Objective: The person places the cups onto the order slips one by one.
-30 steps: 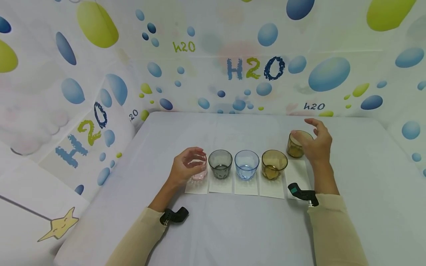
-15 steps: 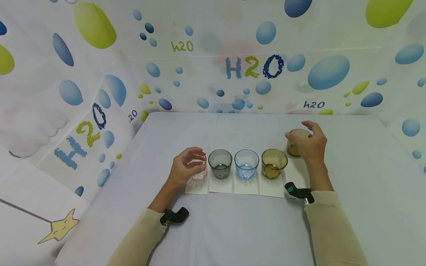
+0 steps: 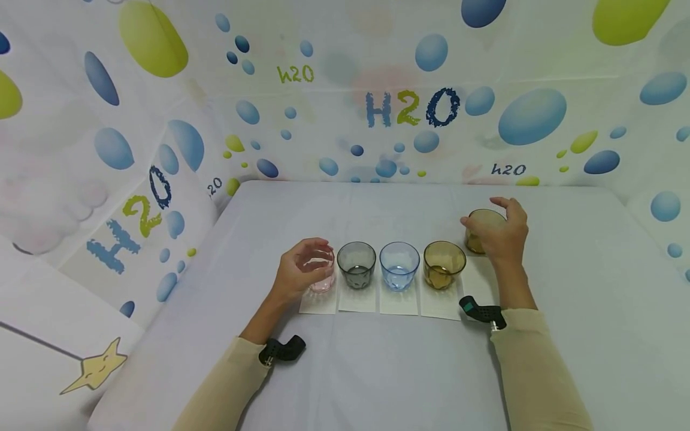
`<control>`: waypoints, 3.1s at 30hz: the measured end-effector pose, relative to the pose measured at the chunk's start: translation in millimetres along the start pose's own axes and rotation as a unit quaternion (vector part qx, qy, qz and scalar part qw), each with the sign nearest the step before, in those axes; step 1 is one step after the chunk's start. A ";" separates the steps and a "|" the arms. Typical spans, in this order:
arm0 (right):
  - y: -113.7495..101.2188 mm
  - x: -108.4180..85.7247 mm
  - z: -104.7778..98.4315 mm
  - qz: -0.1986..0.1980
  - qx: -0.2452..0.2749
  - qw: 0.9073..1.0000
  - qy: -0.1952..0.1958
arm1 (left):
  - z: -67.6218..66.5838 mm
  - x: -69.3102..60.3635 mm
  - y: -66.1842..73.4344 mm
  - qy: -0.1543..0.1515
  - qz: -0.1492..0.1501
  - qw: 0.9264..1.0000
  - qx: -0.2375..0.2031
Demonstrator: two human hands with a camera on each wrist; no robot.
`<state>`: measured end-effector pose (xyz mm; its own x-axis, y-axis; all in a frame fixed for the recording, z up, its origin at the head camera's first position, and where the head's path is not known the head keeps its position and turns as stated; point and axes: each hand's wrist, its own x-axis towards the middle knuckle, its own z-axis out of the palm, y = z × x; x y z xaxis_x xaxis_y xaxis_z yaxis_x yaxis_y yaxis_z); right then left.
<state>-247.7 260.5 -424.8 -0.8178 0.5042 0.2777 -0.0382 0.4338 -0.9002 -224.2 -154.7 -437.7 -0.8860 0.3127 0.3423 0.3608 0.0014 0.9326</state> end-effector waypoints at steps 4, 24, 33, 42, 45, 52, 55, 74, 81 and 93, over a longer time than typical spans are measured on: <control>0.6 -0.1 3.3 -0.024 0.025 0.999 0.017 | 0.0 -0.1 0.6 0.002 0.000 1.000 -0.006; 6.5 0.9 2.7 -0.033 0.115 0.993 -0.001 | 1.4 1.1 1.5 0.001 0.000 1.000 0.009; 5.7 -0.6 1.0 -0.005 0.139 0.990 -0.026 | 1.0 0.5 -0.2 0.000 -0.003 1.000 0.009; 3.9 0.8 -0.8 0.045 0.122 0.990 -0.050 | 1.9 -1.0 1.5 0.002 -0.005 1.000 0.003; 3.8 1.2 -1.2 0.058 0.124 0.989 -0.052 | 2.0 -1.1 1.6 0.002 -0.003 1.000 0.001; 3.8 2.4 -0.4 0.077 0.140 0.986 -0.040 | 1.5 0.2 0.9 0.000 0.002 1.000 0.002; 4.8 2.4 -0.7 0.081 0.141 0.986 -0.038 | 1.6 0.3 1.0 0.000 0.001 1.000 0.002; 6.4 -0.4 0.8 0.087 0.247 0.965 -0.030 | 2.1 0.3 2.4 0.003 -0.008 1.000 0.018; 15.1 0.8 -0.2 0.079 0.263 0.960 -0.050 | 1.5 -0.8 1.4 0.001 -0.010 1.000 0.015; 18.4 -0.7 -12.3 0.024 0.190 0.971 -0.141 | 0.9 -0.3 -0.6 -0.002 -0.009 1.000 0.020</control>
<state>-240.7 277.3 -437.4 -0.9465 0.2694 0.1778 -0.1617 0.0808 -0.9835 -223.9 -153.9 -438.5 -0.8913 0.3154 0.3258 0.3570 0.0451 0.9330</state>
